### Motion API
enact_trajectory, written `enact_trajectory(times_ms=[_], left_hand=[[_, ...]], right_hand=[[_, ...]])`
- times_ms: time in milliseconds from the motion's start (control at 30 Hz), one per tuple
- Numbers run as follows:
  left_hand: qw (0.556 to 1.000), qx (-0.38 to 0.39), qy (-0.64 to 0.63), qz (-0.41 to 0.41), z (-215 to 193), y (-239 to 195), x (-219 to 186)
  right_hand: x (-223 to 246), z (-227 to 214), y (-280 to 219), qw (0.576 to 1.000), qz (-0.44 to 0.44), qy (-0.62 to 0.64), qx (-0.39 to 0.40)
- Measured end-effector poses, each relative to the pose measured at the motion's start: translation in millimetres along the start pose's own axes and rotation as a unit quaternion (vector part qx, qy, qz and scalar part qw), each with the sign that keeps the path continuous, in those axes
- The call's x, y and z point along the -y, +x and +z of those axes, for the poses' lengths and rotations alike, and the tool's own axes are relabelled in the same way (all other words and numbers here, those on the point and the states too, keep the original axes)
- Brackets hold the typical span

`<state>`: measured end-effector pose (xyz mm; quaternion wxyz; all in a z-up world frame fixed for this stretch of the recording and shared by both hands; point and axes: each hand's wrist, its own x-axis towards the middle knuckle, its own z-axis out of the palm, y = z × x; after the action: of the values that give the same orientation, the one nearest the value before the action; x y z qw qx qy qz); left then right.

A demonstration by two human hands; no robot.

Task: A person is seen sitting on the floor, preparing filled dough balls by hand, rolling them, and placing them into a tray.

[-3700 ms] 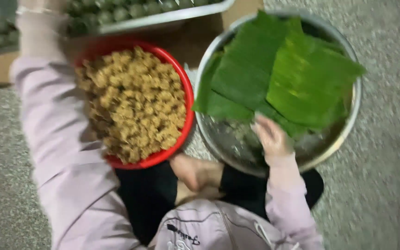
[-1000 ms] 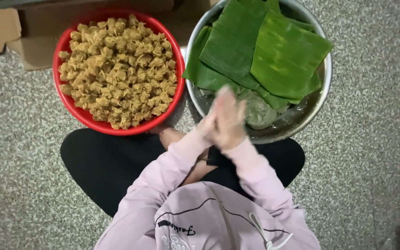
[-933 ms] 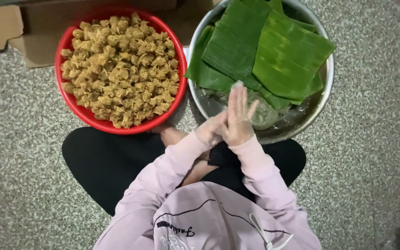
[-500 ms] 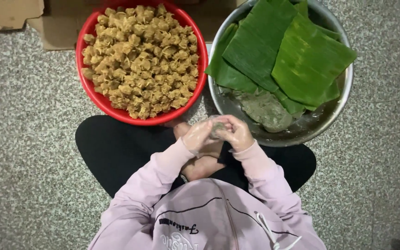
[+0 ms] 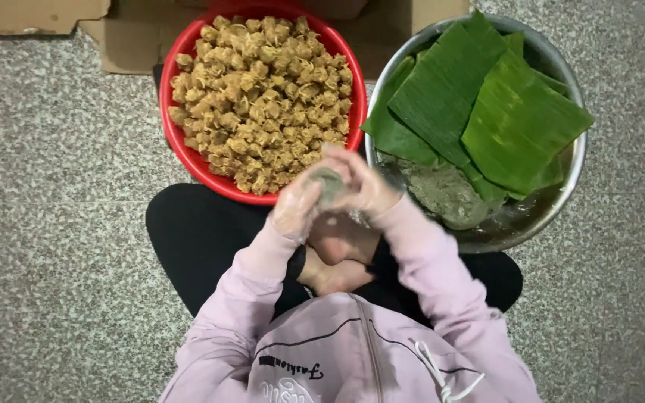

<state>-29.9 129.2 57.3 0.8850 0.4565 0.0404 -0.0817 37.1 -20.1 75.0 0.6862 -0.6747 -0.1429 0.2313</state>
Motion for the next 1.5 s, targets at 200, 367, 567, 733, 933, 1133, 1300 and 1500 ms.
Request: enact_trajectory(times_ms=[200, 367, 567, 733, 933, 1133, 1300, 1500], left_hand=[[0.978, -0.15, -0.125, 0.066, -57, 16, 0], [0.979, -0.119, 0.019, 0.165, -47, 15, -3], [0.974, -0.215, -0.066, 0.017, -26, 13, -24], [0.992, -0.12, 0.001, 0.037, -30, 11, -11], [0.992, -0.111, -0.022, 0.049, -13, 16, 32], [0.976, -0.103, -0.151, -0.115, 9, 5, 23], [0.978, -0.098, -0.112, -0.147, 23, -1, 35], [0.969, -0.114, -0.126, -0.179, 37, -5, 38]], right_hand=[[-21, -41, 91, 0.991, -0.015, -0.066, -0.117], [-7, -21, 147, 0.845, 0.213, -0.467, -0.149], [-35, -47, 155, 0.872, 0.2, -0.419, -0.155], [-4, -47, 106, 0.985, 0.125, -0.07, -0.098], [-1, -27, 24, 0.998, -0.008, 0.049, -0.037], [-10, -30, -22, 0.9, -0.256, -0.344, -0.081], [6, -27, -52, 0.856, -0.275, -0.418, -0.127], [-14, -33, -72, 0.925, -0.215, -0.246, -0.196]])
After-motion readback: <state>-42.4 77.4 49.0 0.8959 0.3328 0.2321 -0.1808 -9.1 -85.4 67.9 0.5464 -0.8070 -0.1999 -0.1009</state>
